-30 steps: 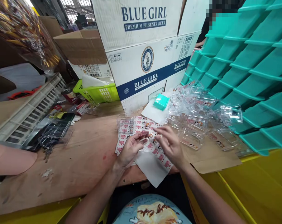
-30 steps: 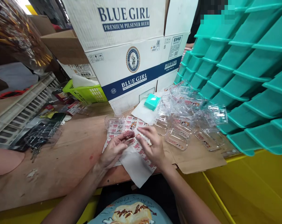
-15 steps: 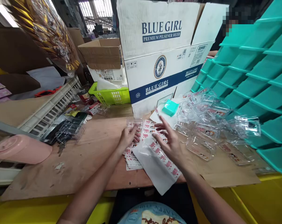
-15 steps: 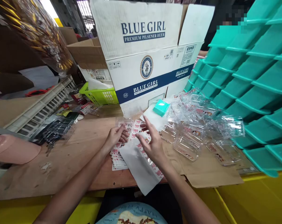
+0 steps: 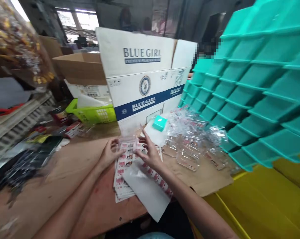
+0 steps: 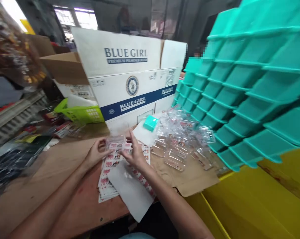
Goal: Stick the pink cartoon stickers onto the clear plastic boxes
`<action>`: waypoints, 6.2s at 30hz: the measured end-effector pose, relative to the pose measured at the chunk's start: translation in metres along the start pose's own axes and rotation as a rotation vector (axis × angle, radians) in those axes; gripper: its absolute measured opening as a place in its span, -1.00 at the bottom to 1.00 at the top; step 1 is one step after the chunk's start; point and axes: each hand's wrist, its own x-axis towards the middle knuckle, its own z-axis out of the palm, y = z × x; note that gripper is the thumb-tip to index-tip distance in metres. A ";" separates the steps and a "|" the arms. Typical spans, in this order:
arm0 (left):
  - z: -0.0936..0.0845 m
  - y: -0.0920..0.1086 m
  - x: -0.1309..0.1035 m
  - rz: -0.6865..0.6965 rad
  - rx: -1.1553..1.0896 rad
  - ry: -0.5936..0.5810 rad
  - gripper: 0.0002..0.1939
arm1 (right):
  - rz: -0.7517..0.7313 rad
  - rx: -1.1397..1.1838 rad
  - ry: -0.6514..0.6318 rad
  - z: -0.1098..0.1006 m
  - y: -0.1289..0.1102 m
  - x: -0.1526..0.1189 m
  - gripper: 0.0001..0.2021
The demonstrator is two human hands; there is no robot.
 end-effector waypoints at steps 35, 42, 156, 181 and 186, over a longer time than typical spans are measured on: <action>0.052 0.121 -0.088 -0.303 -0.930 -0.162 -0.78 | 0.147 0.147 -0.038 -0.041 -0.060 -0.024 0.15; 0.054 0.119 -0.106 -0.319 -1.027 -0.173 -0.75 | 0.453 0.834 -0.415 -0.071 -0.088 -0.084 -0.23; -0.069 0.025 -0.024 0.195 0.855 -0.158 -0.38 | -0.125 -1.126 -0.156 -0.099 -0.049 -0.012 -0.59; 0.060 0.085 -0.097 -0.459 -0.609 -0.240 -0.61 | -0.320 -0.657 -0.051 -0.023 -0.040 -0.071 -0.83; 0.061 0.086 -0.098 -0.274 -0.487 -0.211 -0.67 | -0.350 -0.646 -0.092 -0.023 -0.035 -0.066 -0.79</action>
